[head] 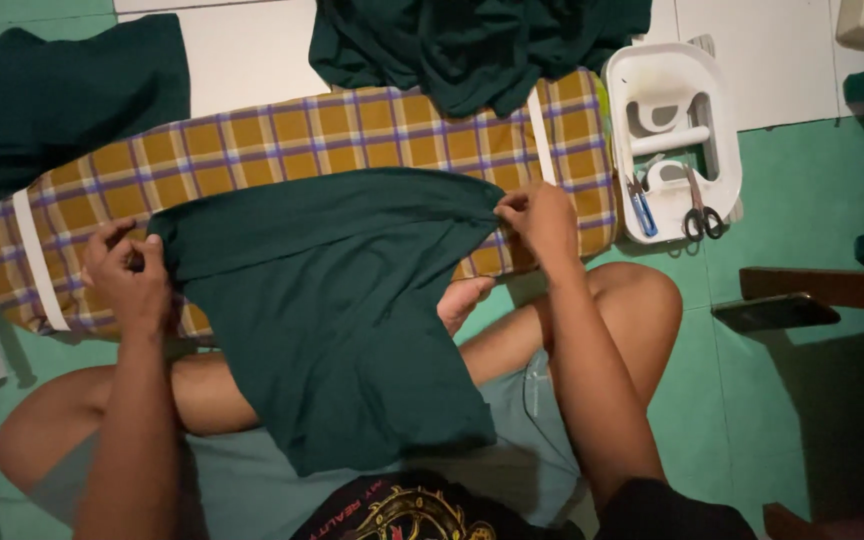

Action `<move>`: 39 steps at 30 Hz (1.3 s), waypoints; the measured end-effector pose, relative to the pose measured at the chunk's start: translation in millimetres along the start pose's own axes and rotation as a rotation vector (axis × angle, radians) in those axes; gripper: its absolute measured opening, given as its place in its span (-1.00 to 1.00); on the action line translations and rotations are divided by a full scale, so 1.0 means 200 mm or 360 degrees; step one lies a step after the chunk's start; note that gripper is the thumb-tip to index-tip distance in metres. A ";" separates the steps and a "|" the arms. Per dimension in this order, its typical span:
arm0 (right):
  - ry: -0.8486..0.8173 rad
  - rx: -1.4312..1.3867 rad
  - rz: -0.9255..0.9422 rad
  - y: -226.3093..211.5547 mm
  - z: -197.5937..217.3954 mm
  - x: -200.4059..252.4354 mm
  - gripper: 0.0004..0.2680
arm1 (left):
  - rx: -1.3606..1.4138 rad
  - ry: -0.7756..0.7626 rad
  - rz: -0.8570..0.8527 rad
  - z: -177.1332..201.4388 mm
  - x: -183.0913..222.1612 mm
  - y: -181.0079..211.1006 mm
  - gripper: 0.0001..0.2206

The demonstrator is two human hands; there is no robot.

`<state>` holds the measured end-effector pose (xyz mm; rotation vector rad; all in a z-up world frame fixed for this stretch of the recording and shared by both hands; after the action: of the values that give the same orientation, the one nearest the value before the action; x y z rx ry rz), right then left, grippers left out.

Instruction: Arranging and folding green fabric on an ironing board while sitting on the floor.

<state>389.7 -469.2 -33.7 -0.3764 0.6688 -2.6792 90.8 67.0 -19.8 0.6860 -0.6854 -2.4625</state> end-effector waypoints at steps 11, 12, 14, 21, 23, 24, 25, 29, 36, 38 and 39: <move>-0.0148 -0.0029 -0.0058 -0.08 0.12 0.09 -0.72 | 0.0011 0.0009 -0.0022 -0.01 0.00 -0.02 -0.69; -0.0145 -0.0078 0.0009 -0.08 0.11 0.09 -0.72 | 0.0036 0.0004 -0.0036 0.00 0.00 -0.01 -0.69; -0.0174 -0.0177 -0.0072 -0.10 0.13 0.08 -0.80 | 0.0053 -0.0008 -0.0001 0.00 0.00 0.00 -0.68; 0.0054 -0.0376 -0.0103 -0.01 0.09 0.04 -0.86 | 0.0087 -0.0030 0.0066 0.01 0.00 -0.01 -0.67; -0.0016 -0.0408 -0.0089 0.03 0.05 0.02 -0.91 | 0.0091 -0.0017 0.0058 -0.01 0.00 -0.03 -0.64; -0.0089 -0.0440 -0.0077 0.05 0.01 0.01 -0.89 | 0.0094 -0.0008 0.0052 -0.01 0.01 -0.04 -0.61; -0.0093 -0.0440 -0.0073 0.03 0.02 0.02 -0.89 | 0.0091 -0.0005 0.0055 0.00 0.00 -0.04 -0.61; -0.0224 -0.0847 -0.0226 0.01 0.00 0.07 -0.73 | 0.0089 -0.0030 0.0046 0.00 0.00 -0.01 -0.66; -0.0254 -0.2002 -0.0489 0.03 -0.05 0.06 -0.60 | 0.0071 -0.0011 0.0039 -0.01 0.01 -0.06 -0.64; -0.0310 -0.2193 -0.0413 0.02 -0.06 0.05 -0.62 | 0.0063 -0.0014 0.0035 -0.01 0.00 -0.05 -0.66; -0.0364 -0.2385 -0.0340 0.00 -0.07 0.05 -0.63 | 0.0055 -0.0023 0.0030 -0.01 0.00 -0.05 -0.69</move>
<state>375.6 -467.8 -43.0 -1.0768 2.5015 -1.6831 87.9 73.7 -27.4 0.6728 -0.7384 -2.4459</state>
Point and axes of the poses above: each hand's wrist, its own x-axis away from the middle knuckle, its own z-axis out of the back of the hand, y = z × x, the point moved 9 cm from there along -x, towards the middle knuckle, and after that the axes turned 2 degrees about -y, right-handed, at the moved point
